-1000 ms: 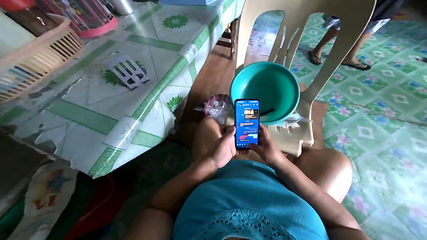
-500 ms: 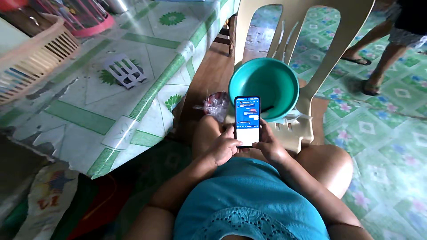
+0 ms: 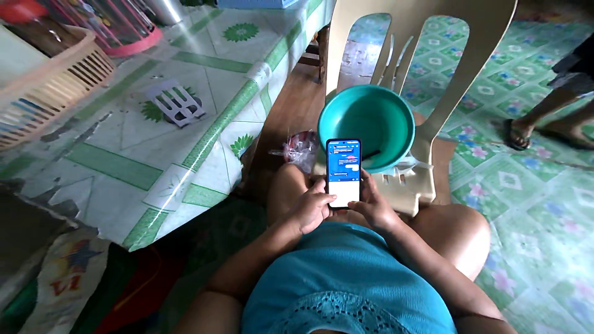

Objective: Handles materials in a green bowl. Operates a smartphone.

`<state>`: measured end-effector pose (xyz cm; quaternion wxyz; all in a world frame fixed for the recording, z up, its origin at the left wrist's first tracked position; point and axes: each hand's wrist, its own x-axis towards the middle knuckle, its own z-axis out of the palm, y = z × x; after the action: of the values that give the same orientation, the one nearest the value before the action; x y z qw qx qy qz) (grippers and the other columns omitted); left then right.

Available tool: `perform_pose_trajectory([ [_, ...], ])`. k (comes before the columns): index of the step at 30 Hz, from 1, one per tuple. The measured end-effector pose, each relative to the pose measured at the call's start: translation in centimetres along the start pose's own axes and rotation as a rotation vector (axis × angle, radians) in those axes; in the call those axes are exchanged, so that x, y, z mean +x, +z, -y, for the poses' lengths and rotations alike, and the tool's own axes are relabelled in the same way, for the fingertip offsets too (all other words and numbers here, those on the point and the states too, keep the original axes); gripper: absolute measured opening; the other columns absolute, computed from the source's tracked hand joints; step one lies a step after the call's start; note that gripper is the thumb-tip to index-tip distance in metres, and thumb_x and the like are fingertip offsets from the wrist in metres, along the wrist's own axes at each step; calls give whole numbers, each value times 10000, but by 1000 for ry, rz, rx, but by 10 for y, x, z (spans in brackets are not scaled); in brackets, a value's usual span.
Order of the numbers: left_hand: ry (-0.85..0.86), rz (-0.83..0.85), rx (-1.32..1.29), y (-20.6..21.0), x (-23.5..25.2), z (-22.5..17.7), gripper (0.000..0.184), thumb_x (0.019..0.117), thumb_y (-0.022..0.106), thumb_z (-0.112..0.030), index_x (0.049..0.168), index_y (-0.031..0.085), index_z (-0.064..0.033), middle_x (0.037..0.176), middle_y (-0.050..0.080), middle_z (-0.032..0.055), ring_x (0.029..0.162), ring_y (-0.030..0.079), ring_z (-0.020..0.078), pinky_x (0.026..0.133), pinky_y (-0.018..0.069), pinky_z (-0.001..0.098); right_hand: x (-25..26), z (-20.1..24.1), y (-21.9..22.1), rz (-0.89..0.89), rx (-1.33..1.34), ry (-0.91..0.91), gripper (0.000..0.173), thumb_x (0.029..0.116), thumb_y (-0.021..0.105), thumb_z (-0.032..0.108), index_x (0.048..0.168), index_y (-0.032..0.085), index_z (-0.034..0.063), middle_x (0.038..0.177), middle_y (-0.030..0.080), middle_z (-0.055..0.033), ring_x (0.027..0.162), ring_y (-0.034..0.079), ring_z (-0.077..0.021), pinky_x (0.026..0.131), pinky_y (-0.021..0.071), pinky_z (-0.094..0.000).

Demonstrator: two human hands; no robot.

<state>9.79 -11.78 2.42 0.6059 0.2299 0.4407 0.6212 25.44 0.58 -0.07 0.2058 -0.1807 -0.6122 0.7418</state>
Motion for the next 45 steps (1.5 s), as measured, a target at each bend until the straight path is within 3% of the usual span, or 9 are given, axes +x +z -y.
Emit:
perform_pose_trajectory([
  [4,12,7,7,-1,-1,1,515,1033,388,16,1522,264,-87,1348,576,190,1123,674,305,904,602,480,0,1,3,-11,-29,0,924,861,612,-116,1620,170,170,1445,569,-120,1223,652,-230,1019,575,-409],
  [10,11,25,18,0,-3,0,675,954,440,69,1562,207,-108,1389,549,191,1148,663,309,921,599,486,0,-1,3,-36,3,-7,863,869,572,-87,1608,213,175,1426,577,-123,1205,655,-232,990,582,-416],
  [13,13,39,13,0,-2,0,630,980,434,49,1550,215,-104,1384,551,190,1158,658,312,933,593,487,0,-3,3,-48,21,-28,791,917,534,-97,1601,234,163,1423,578,-124,1202,655,-230,992,579,-409],
  [16,9,22,14,0,-1,1,538,1040,390,8,1546,241,-98,1361,571,185,1136,668,298,920,596,471,0,-4,1,-19,44,-18,877,868,571,-120,1610,202,168,1442,564,-139,1226,646,-257,1005,577,-439],
  [18,6,12,14,0,0,2,538,1030,393,22,1536,255,-96,1344,579,186,1114,678,299,902,603,472,0,-2,1,-9,18,-4,927,841,594,-128,1612,178,176,1449,558,-131,1233,645,-252,1010,579,-434],
  [22,22,47,9,-2,0,2,634,981,434,62,1551,221,-114,1368,560,188,1139,666,310,931,593,492,-1,0,1,-6,-19,2,931,854,607,-128,1616,166,176,1444,564,-130,1225,652,-243,1016,578,-427],
  [30,52,84,46,3,-4,5,693,937,484,80,1543,198,-95,1376,549,155,1169,646,242,960,580,428,-1,4,12,-115,-182,41,941,883,719,36,1621,156,194,1454,545,-110,1206,652,-176,1002,580,-373],
  [42,43,80,10,-1,-3,5,739,891,494,80,1539,175,-75,1392,532,193,1171,652,293,953,592,473,-1,5,4,-50,-134,70,991,829,688,-42,1622,140,186,1432,567,-113,1186,668,-192,983,593,-381],
  [45,23,26,34,2,-4,3,669,942,442,77,1548,201,-74,1384,546,189,1153,660,286,934,598,462,-2,3,2,-44,-30,79,1004,786,642,-75,1619,153,201,1452,557,-110,1199,662,-218,971,597,-410],
])
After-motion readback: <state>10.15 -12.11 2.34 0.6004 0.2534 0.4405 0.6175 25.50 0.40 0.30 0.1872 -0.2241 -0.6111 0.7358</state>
